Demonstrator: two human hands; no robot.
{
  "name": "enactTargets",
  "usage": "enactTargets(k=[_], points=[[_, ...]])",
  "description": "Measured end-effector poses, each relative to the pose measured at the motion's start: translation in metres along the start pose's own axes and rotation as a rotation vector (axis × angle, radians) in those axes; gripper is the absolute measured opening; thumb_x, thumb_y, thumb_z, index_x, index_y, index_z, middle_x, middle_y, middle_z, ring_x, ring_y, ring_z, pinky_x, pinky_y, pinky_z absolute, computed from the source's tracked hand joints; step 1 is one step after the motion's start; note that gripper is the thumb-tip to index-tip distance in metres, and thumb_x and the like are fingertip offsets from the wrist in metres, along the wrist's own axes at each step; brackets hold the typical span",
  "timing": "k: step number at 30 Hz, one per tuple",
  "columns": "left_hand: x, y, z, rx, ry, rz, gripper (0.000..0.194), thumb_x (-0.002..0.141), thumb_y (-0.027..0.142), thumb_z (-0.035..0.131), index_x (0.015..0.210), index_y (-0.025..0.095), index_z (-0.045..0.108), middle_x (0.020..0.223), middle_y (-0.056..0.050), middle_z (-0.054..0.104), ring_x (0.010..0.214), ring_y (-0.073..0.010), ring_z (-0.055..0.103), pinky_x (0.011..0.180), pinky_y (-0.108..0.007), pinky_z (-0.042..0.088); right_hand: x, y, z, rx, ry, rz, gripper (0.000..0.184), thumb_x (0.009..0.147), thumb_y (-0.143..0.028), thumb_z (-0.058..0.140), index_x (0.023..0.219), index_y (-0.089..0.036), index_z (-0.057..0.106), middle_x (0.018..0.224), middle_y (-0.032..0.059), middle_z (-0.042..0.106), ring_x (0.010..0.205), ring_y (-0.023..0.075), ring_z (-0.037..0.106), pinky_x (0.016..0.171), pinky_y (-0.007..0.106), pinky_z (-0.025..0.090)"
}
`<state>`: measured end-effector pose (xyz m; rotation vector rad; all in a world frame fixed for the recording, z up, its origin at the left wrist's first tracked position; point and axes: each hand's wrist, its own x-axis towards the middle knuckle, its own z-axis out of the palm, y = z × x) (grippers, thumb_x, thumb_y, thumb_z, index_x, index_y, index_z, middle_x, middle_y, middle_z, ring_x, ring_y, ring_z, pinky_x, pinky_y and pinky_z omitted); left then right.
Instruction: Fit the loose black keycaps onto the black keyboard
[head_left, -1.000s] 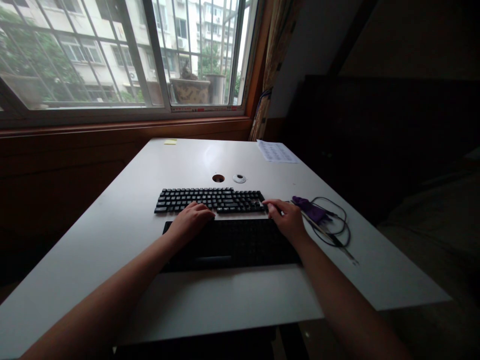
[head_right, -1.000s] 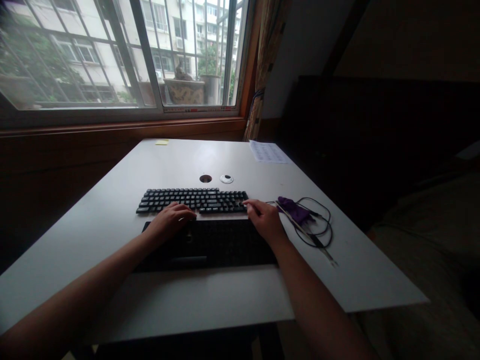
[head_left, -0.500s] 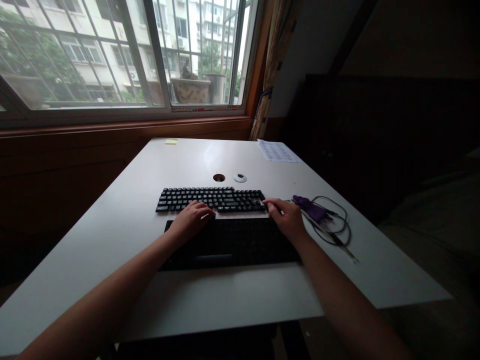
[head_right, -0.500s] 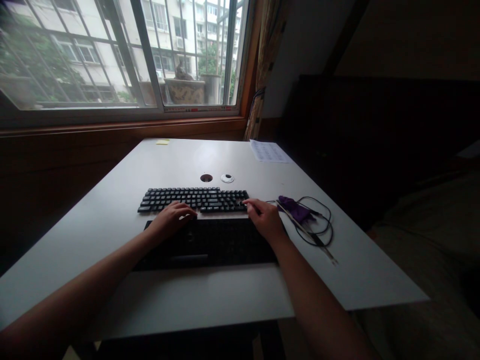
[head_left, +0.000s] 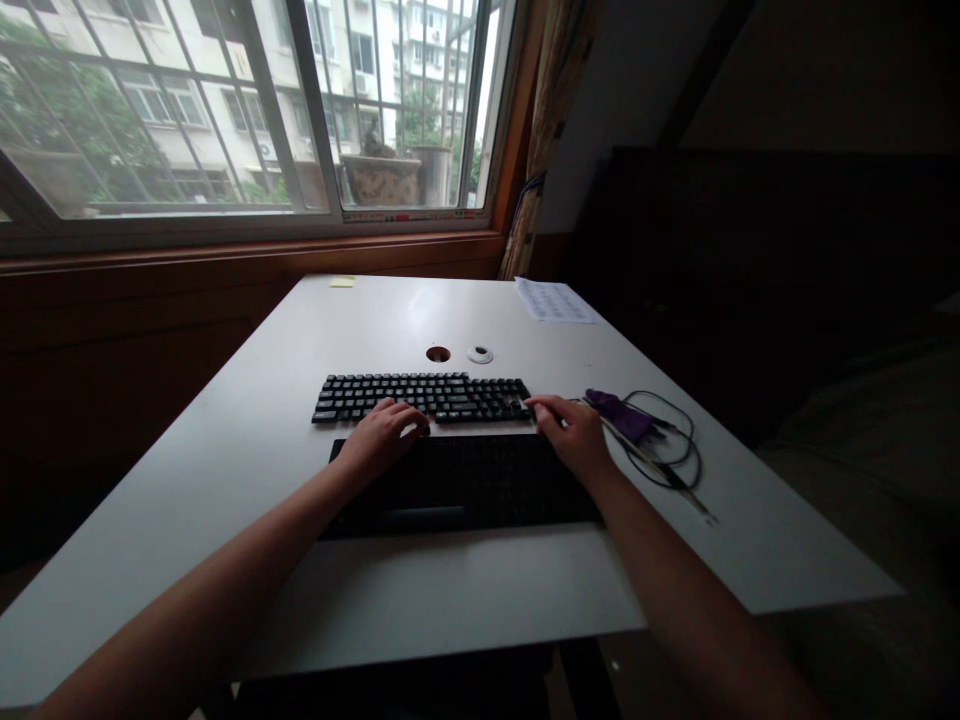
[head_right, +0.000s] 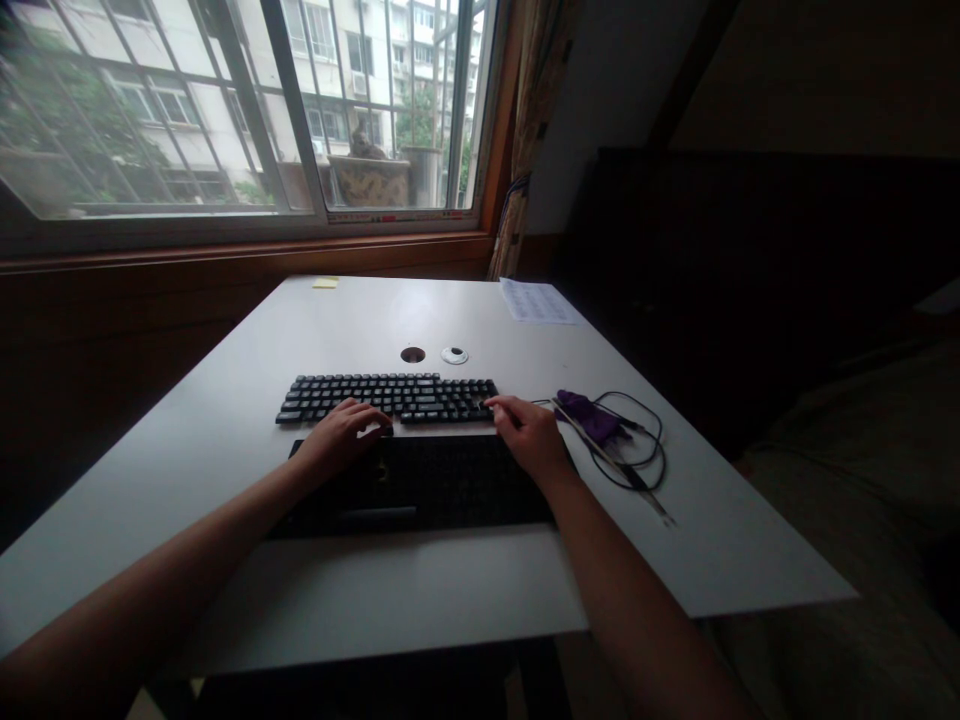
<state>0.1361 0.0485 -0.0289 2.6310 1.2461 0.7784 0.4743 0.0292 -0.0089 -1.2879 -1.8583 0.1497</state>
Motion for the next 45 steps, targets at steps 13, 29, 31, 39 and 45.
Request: enactTargets(k=[13,29,31,39,45], points=[[-0.002,-0.0081,0.007,-0.018,0.066,0.033,0.012,0.094,0.022,0.062,0.105,0.023,0.067,0.106,-0.002,0.075,0.094,-0.022,0.059,0.088,-0.037,0.047,-0.0001,0.0014,0.0007,0.007,0.007,-0.008,0.024,0.094,-0.027,0.054,0.1,-0.021,0.077,0.08,0.0023,0.076,0.068,0.0171,0.068,0.07,0.028,0.05],[-0.0007,0.0003,0.0015,-0.051,0.136,0.058,0.01,0.093,0.021,0.061,0.101,0.022,0.068,0.099,-0.002,0.076,0.09,-0.0212,0.061,0.086,-0.036,0.048,0.0003,0.0019,0.0021,0.014,0.01,-0.005,0.024,0.094,-0.028,0.054,0.1,-0.02,0.077,0.079,0.0025,0.075,0.068,0.0173,0.068,0.07,0.028,0.051],[-0.0009,-0.0002,0.0019,-0.051,0.133,0.056,0.01,0.092,0.021,0.062,0.101,0.023,0.068,0.1,-0.001,0.075,0.091,-0.0212,0.061,0.086,-0.035,0.048,0.0002,0.0018,0.0022,0.017,0.009,-0.003,0.024,0.094,-0.028,0.054,0.1,-0.02,0.076,0.079,0.0023,0.076,0.067,0.0171,0.068,0.069,0.028,0.05],[-0.0008,-0.0012,0.0016,-0.039,0.126,0.076,0.01,0.092,0.02,0.062,0.1,0.022,0.068,0.098,-0.001,0.075,0.09,-0.0214,0.059,0.085,-0.035,0.048,-0.0002,0.0015,0.0021,0.014,0.005,-0.005,0.024,0.093,-0.028,0.054,0.1,-0.021,0.076,0.081,0.0025,0.077,0.068,0.0176,0.068,0.069,0.028,0.05],[-0.0012,-0.0019,0.002,-0.034,0.119,0.089,0.011,0.092,0.02,0.061,0.101,0.023,0.067,0.099,-0.001,0.075,0.089,-0.021,0.059,0.086,-0.037,0.047,0.0004,0.0009,0.0015,-0.002,0.003,-0.01,0.025,0.094,-0.029,0.054,0.1,-0.022,0.076,0.08,0.0025,0.076,0.068,0.0182,0.068,0.067,0.029,0.05]])
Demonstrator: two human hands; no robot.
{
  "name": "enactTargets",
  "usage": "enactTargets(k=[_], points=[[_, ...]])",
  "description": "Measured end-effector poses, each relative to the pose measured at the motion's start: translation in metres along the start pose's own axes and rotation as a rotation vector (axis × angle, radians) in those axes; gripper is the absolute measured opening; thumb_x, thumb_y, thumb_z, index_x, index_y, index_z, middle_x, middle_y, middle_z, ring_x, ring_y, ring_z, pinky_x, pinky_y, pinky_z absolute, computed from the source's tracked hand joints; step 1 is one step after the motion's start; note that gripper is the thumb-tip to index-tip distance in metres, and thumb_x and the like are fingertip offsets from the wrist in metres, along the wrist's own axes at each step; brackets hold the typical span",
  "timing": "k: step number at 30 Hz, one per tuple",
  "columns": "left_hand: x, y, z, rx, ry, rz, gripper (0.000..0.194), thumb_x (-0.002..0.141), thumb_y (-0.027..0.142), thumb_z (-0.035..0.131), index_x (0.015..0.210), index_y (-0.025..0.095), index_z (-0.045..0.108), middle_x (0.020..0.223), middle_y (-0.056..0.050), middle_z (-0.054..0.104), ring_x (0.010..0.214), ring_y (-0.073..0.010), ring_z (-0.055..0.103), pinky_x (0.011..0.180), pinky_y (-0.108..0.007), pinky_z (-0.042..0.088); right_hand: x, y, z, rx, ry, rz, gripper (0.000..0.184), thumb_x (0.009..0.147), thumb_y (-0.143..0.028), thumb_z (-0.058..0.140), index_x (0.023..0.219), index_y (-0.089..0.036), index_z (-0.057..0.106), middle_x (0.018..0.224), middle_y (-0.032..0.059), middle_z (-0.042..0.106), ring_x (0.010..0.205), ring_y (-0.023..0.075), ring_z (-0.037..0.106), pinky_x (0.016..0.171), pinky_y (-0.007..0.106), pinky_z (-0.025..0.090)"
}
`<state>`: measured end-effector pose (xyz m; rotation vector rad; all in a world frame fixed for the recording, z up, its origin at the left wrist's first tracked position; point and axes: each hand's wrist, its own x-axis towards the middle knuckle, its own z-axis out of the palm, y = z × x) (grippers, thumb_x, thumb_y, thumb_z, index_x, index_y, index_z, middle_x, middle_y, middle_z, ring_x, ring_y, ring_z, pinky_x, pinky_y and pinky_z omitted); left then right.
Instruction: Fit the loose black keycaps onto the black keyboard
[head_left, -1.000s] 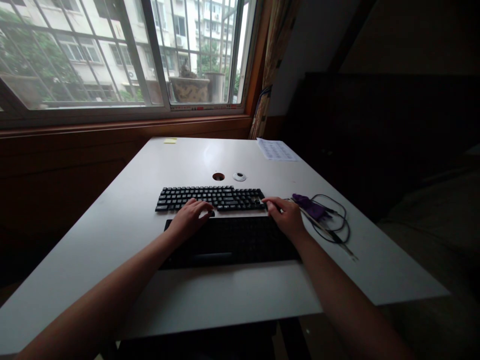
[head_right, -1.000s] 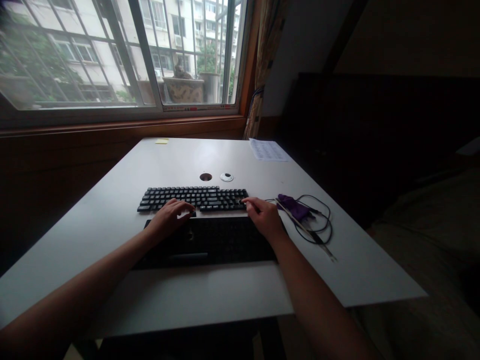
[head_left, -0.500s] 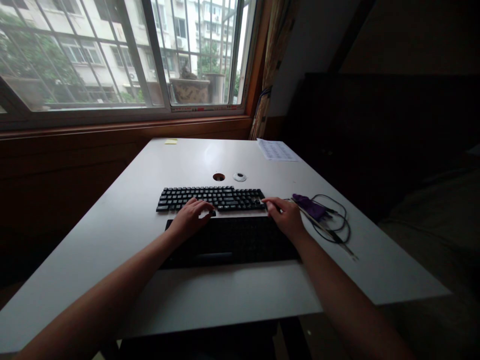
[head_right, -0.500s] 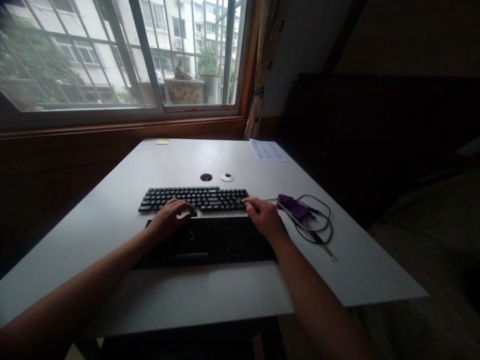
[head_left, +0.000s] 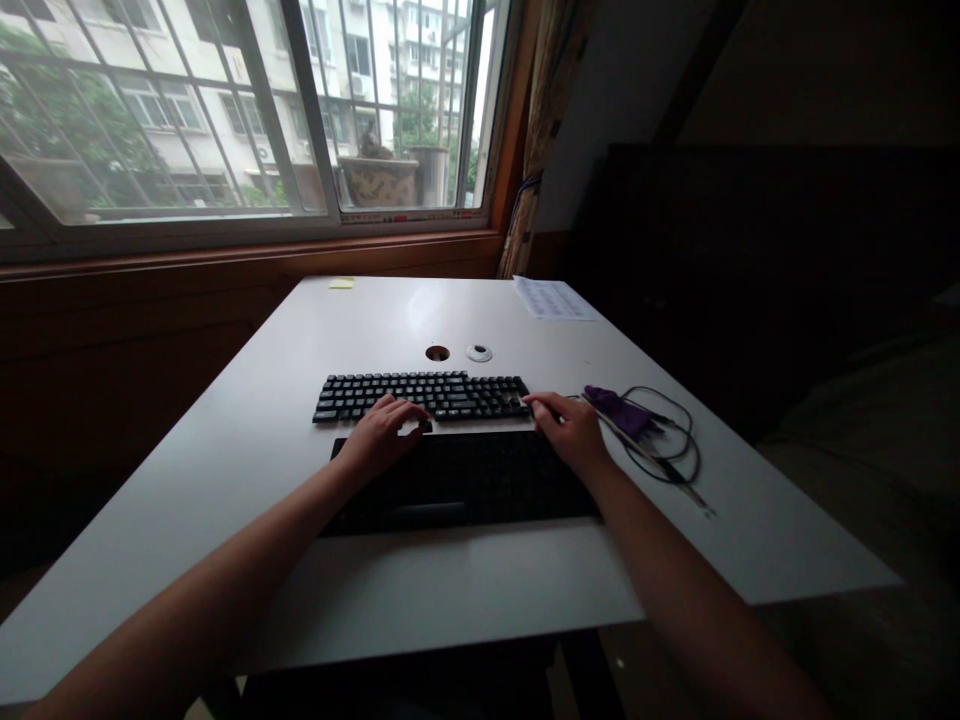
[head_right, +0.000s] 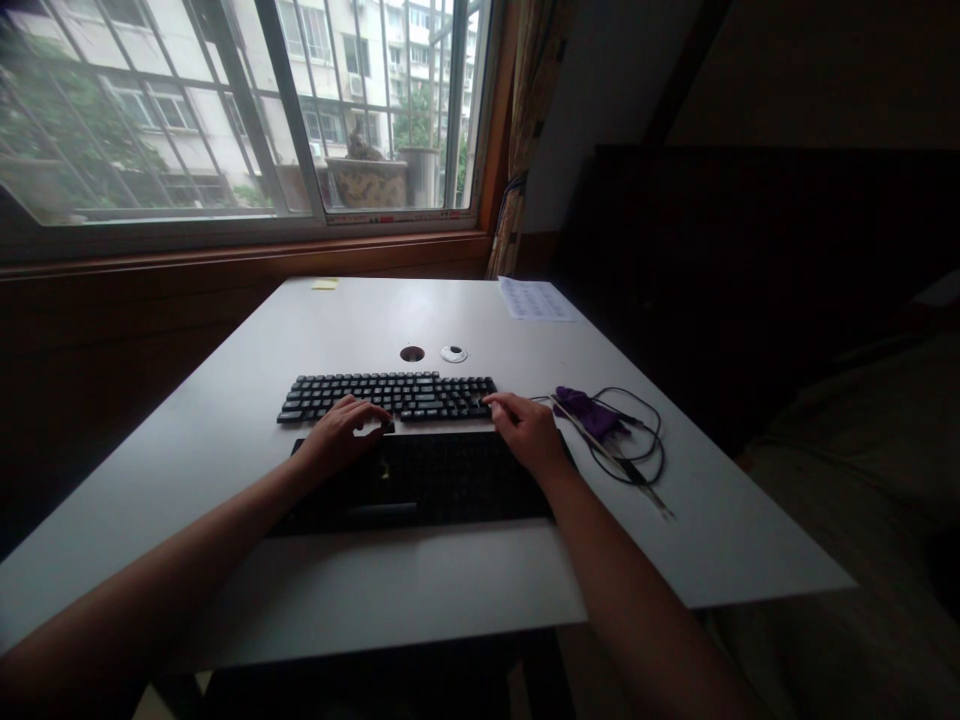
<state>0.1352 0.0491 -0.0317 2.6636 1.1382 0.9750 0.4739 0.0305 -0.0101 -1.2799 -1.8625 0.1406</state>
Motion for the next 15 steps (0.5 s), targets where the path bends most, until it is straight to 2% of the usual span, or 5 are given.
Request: enactTargets(k=[8,15], points=[[-0.0004,-0.0012,0.0008,0.007,-0.002,0.012,0.012,0.091,0.02,0.063,0.102,0.023,0.067,0.099,-0.002,0.075,0.09,-0.0212,0.059,0.084,-0.035,0.047,0.0,0.0,0.0003,0.001,0.001,0.003,0.025,0.093,-0.029,0.054,0.099,-0.02,0.077,0.078,0.0026,0.076,0.063,0.0169,0.066,0.064,0.028,0.048],[0.0003,0.0011,-0.0017,0.014,-0.002,0.029,0.01,0.092,0.019,0.062,0.101,0.022,0.067,0.098,-0.002,0.075,0.088,-0.0206,0.058,0.084,-0.035,0.047,0.0001,0.0001,0.0008,0.015,0.009,0.001,0.025,0.093,-0.029,0.054,0.099,-0.02,0.077,0.08,0.0031,0.077,0.068,0.0178,0.068,0.068,0.028,0.05]])
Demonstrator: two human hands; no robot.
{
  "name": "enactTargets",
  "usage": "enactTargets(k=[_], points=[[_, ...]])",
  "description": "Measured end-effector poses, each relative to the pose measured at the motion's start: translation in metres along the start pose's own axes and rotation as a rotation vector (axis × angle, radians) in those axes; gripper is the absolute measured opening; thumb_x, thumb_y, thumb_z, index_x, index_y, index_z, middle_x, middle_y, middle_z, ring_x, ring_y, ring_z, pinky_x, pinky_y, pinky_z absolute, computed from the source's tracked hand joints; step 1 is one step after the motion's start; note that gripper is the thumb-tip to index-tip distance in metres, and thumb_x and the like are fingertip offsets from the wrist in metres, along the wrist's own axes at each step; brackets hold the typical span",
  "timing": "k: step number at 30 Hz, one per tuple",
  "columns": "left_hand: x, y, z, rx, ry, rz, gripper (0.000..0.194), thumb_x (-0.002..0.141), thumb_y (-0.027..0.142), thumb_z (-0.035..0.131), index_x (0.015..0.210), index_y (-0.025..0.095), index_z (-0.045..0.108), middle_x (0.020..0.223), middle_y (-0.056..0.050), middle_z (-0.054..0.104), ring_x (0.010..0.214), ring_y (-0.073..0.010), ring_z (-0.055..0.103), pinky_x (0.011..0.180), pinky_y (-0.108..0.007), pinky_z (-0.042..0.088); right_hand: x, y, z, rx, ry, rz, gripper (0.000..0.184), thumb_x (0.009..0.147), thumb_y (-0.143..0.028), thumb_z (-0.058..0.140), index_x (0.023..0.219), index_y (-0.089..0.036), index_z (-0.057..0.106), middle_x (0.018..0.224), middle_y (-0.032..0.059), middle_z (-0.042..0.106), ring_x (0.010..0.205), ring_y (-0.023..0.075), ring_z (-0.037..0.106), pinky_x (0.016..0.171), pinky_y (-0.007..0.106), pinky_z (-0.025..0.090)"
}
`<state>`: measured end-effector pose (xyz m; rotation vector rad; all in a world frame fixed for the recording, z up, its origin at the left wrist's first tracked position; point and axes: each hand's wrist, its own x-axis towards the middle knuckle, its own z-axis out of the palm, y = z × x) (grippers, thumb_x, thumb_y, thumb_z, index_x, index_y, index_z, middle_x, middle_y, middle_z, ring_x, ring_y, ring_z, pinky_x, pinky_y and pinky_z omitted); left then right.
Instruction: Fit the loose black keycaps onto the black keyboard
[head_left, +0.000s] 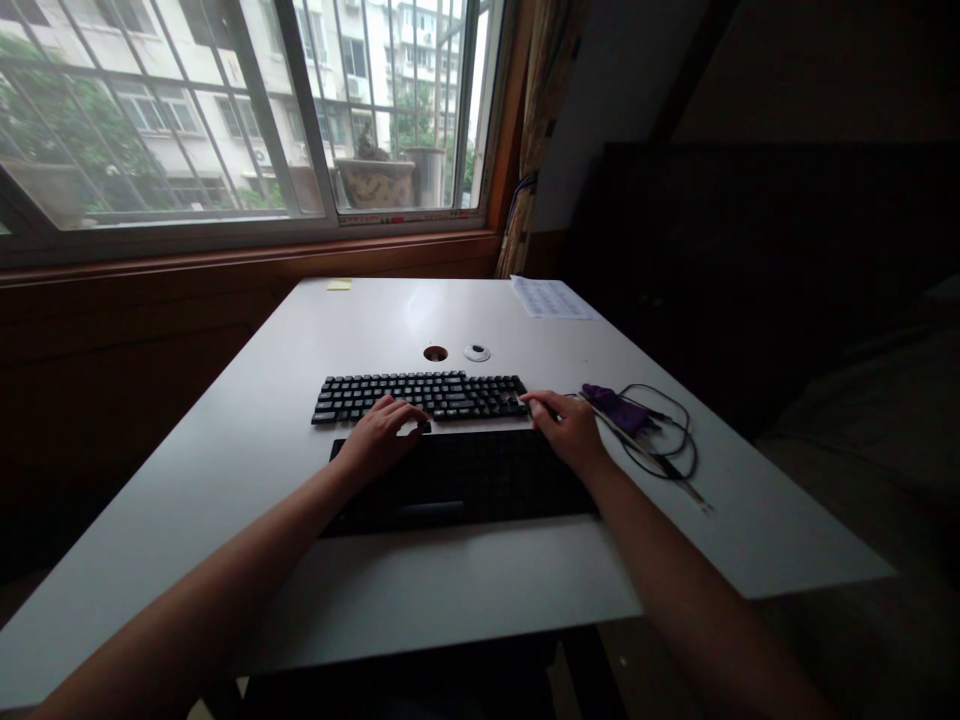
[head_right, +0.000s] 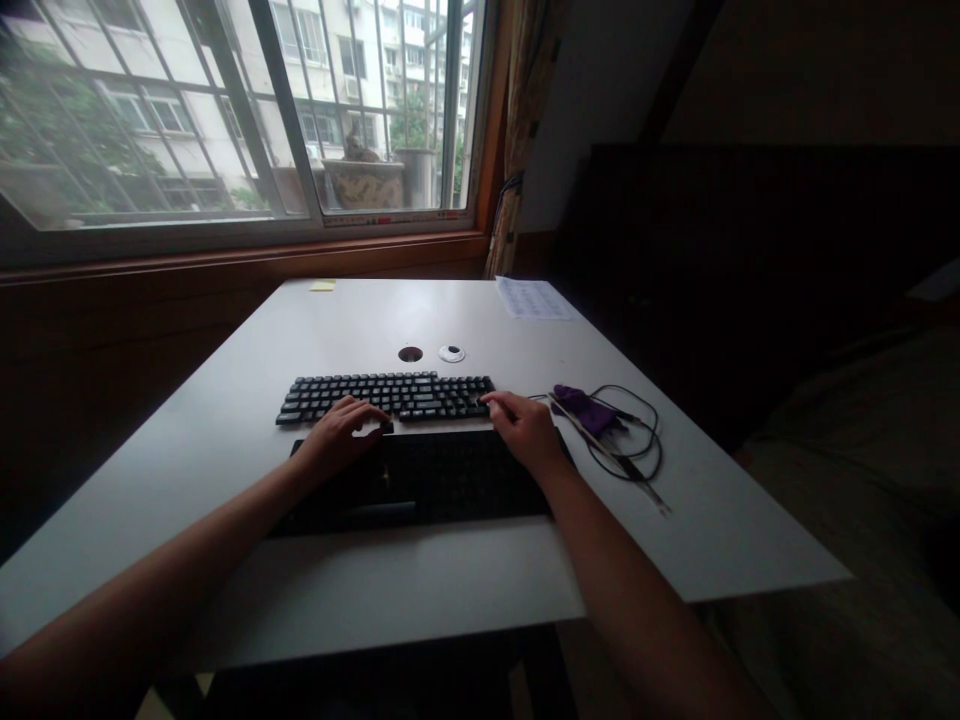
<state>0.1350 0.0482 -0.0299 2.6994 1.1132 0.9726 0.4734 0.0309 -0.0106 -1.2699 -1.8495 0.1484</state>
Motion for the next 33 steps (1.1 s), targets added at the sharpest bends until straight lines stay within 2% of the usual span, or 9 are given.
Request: enactTargets(k=[12,33], points=[[-0.0005,0.0011,-0.0028,-0.02,0.0,-0.006,0.009,0.093,0.023,0.062,0.099,0.024,0.068,0.096,-0.002,0.074,0.089,-0.0207,0.059,0.083,-0.035,0.047,-0.0004,-0.0003,0.0001,-0.005,-0.01,0.006,0.026,0.093,-0.029,0.053,0.101,-0.022,0.077,0.078,0.0023,0.076,0.072,0.0193,0.07,0.07,0.029,0.051],[0.0016,0.0073,-0.0097,-0.145,0.037,0.001,0.008,0.093,0.027,0.063,0.097,0.024,0.07,0.092,-0.002,0.074,0.082,-0.0184,0.059,0.081,-0.034,0.048,-0.0003,0.0007,0.0002,-0.002,-0.007,0.008,0.025,0.093,-0.028,0.054,0.099,-0.022,0.077,0.077,0.0013,0.076,0.064,0.0173,0.066,0.065,0.028,0.048]])
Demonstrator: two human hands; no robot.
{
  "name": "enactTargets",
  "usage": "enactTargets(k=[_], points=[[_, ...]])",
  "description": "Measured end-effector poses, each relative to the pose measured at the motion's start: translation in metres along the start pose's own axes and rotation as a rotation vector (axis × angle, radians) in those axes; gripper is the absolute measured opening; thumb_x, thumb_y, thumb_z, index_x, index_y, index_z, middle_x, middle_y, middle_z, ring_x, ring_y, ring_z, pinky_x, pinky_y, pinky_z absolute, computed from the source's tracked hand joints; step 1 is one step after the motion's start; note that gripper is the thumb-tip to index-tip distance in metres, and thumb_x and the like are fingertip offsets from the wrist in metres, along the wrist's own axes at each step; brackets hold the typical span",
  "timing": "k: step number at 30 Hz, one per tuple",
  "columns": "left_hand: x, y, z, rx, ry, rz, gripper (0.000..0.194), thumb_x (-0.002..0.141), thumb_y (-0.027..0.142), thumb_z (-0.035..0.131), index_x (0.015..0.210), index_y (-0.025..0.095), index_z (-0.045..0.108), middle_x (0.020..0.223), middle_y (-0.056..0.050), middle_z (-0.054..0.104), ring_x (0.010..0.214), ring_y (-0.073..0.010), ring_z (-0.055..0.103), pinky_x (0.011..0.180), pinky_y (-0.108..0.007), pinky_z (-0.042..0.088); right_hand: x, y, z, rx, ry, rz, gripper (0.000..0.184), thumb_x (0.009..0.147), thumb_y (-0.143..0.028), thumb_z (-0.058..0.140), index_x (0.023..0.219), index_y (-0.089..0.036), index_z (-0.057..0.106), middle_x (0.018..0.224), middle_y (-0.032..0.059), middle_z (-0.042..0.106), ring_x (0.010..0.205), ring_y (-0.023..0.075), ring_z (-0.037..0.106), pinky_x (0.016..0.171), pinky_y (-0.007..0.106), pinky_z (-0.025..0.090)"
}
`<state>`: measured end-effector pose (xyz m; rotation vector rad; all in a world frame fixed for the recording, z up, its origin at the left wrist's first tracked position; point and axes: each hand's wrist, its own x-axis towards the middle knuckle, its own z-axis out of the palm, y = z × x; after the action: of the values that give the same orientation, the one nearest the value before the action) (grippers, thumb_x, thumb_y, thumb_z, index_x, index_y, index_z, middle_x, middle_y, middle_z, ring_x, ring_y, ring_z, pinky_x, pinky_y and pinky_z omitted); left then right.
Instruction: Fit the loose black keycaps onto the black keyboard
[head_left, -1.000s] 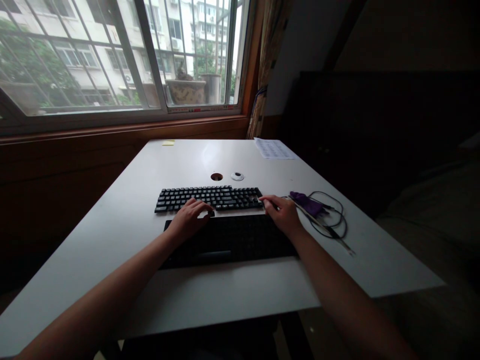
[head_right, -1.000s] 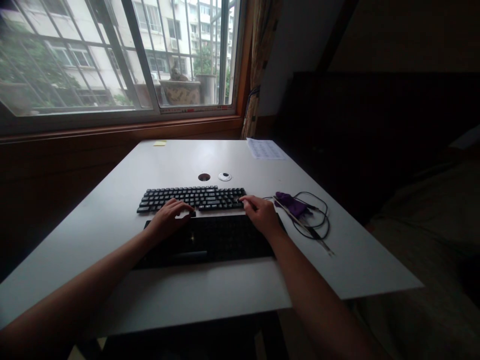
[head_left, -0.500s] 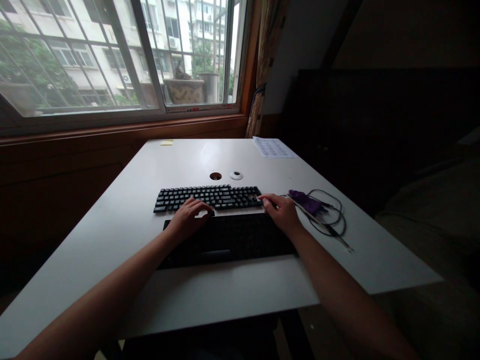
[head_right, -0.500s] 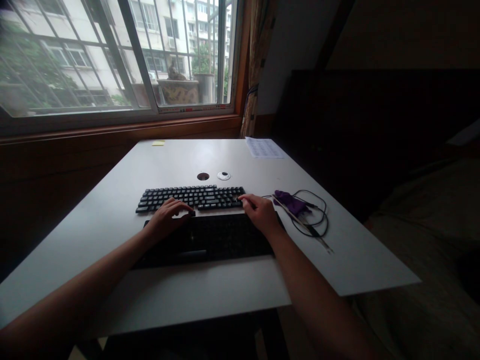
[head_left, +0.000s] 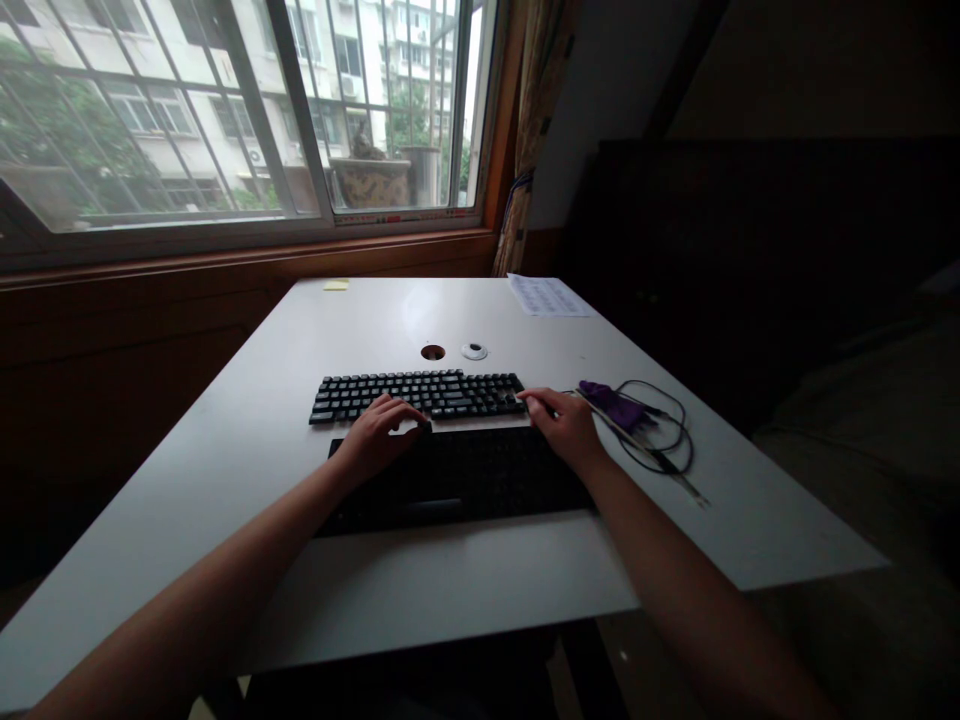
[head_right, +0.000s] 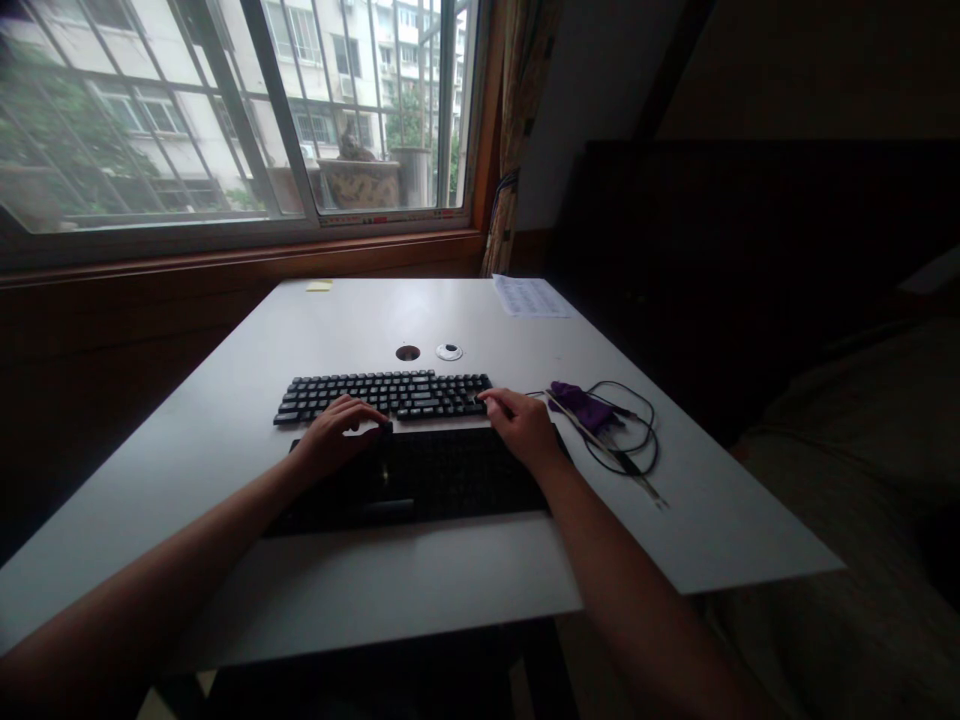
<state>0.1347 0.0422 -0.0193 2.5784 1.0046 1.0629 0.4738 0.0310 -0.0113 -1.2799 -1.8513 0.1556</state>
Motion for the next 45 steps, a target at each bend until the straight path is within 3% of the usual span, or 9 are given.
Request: enactTargets(k=[24,34,38,45], points=[[-0.001,0.001,-0.004,-0.081,-0.078,0.052,0.01,0.09,0.021,0.067,0.1,0.021,0.071,0.095,-0.003,0.075,0.088,-0.0192,0.059,0.084,-0.034,0.047,0.0,0.001,0.001,0.007,0.001,0.0,0.025,0.093,-0.028,0.054,0.1,-0.021,0.077,0.082,0.0027,0.077,0.068,0.0177,0.068,0.067,0.028,0.049],[0.002,0.006,-0.013,-0.125,-0.034,0.068,0.011,0.092,0.023,0.066,0.101,0.021,0.071,0.094,-0.004,0.074,0.079,-0.0156,0.059,0.076,-0.03,0.049,0.0,0.002,0.001,0.006,0.011,-0.001,0.026,0.093,-0.029,0.054,0.1,-0.021,0.077,0.081,0.0029,0.077,0.068,0.018,0.069,0.068,0.028,0.05],[0.001,0.026,-0.012,-0.109,-0.095,0.191,0.01,0.094,0.022,0.063,0.1,0.02,0.07,0.094,-0.005,0.074,0.09,-0.0177,0.062,0.082,-0.032,0.05,0.0,0.002,0.001,0.003,0.013,-0.006,0.026,0.093,-0.028,0.054,0.099,-0.02,0.077,0.079,0.0028,0.077,0.067,0.0177,0.068,0.067,0.028,0.049],[-0.013,0.096,0.009,-0.077,-0.163,0.177,0.009,0.094,0.021,0.062,0.101,0.021,0.068,0.097,-0.004,0.073,0.085,-0.0175,0.06,0.08,-0.032,0.05,0.0,0.001,0.0,0.006,0.009,-0.014,0.025,0.093,-0.027,0.054,0.1,-0.021,0.077,0.075,0.0018,0.075,0.064,0.0169,0.067,0.065,0.027,0.047]])
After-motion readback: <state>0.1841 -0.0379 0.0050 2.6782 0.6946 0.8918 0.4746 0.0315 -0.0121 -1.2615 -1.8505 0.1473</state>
